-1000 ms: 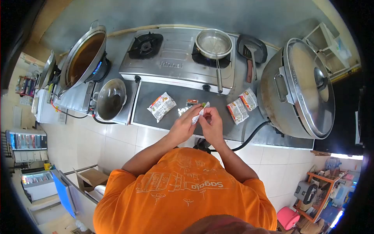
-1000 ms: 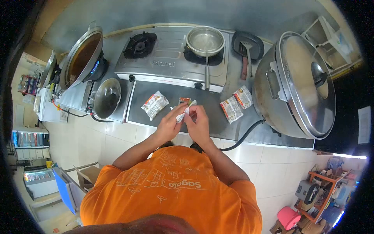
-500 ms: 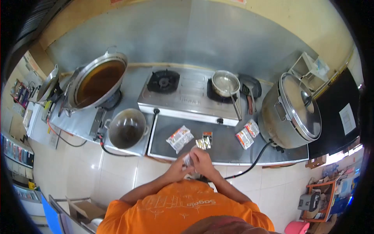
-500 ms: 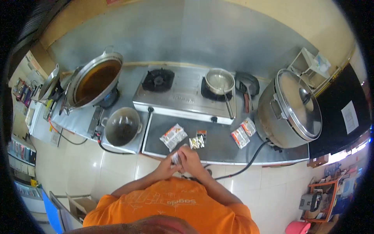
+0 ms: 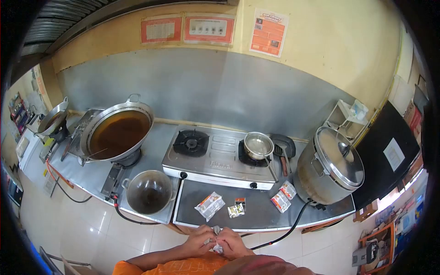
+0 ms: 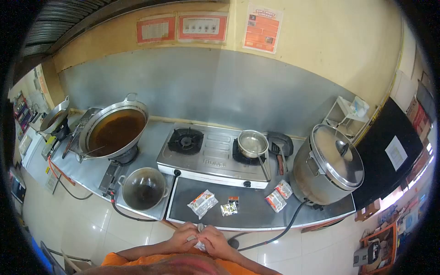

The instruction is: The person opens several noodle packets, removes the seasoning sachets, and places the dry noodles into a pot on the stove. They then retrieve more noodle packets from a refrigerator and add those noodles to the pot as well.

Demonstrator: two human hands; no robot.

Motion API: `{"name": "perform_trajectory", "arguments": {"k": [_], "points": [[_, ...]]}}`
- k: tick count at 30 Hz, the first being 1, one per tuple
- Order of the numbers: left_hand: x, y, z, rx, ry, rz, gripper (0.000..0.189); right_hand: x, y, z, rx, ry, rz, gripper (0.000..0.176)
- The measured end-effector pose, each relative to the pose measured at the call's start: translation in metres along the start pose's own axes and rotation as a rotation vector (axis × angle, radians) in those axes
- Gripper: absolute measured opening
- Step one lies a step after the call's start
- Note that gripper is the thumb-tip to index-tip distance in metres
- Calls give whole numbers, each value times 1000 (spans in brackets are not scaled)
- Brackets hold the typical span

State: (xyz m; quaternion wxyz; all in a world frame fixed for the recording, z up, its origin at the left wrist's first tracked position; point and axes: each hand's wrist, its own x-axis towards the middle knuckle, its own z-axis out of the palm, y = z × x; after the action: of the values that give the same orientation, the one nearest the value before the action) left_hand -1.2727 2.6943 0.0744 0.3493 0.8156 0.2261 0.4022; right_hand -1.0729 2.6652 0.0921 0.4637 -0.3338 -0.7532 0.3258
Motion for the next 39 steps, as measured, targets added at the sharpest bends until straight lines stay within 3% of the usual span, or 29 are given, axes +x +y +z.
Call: {"name": "perform_trajectory", "arguments": {"k": [4,8,10,13,14,17,18,20,22,25,26,30,32,35,38,39], "points": [[20,18,-12,116,-115,63,17,5,-4,-13,-40,-31,-38,6],[41,25,-29,282,-310,281,25,2,5,-31,-95,-160,-119,10],[43,21,-31,327,-333,304,19,-3,17,-42,-72,-197,-156,10],[54,2,-31,274,-274,345,9,5,22,-64,-19,-33,-343,3],[48,-1,-24,36,-246,40,5,-7,31,-68,52,-14,-247,8],[52,-14,14,221,210,269,6,-28,53,-82,67,145,-19,16],[61,-7,20,225,257,215,11,-11,34,-83,-41,264,-51,14],[78,2,39,175,398,33,10,-2,24,-91,67,312,176,12],[85,-12,51,111,380,41,10,1,40,-105,385,202,312,10],[85,-17,50,102,289,22,10,31,24,-123,382,108,518,3],[84,-16,49,111,244,4,10,37,28,-123,413,42,436,17],[83,-11,43,170,122,42,9,55,27,-120,75,-227,524,33],[84,-9,46,174,124,92,7,50,34,-113,46,-218,502,33],[68,-10,58,39,156,-112,8,33,46,-98,86,-99,484,31],[54,-19,64,-76,407,-205,4,19,48,-86,209,74,546,29],[50,-19,60,-67,398,-200,4,19,42,-82,278,152,594,29]]}}
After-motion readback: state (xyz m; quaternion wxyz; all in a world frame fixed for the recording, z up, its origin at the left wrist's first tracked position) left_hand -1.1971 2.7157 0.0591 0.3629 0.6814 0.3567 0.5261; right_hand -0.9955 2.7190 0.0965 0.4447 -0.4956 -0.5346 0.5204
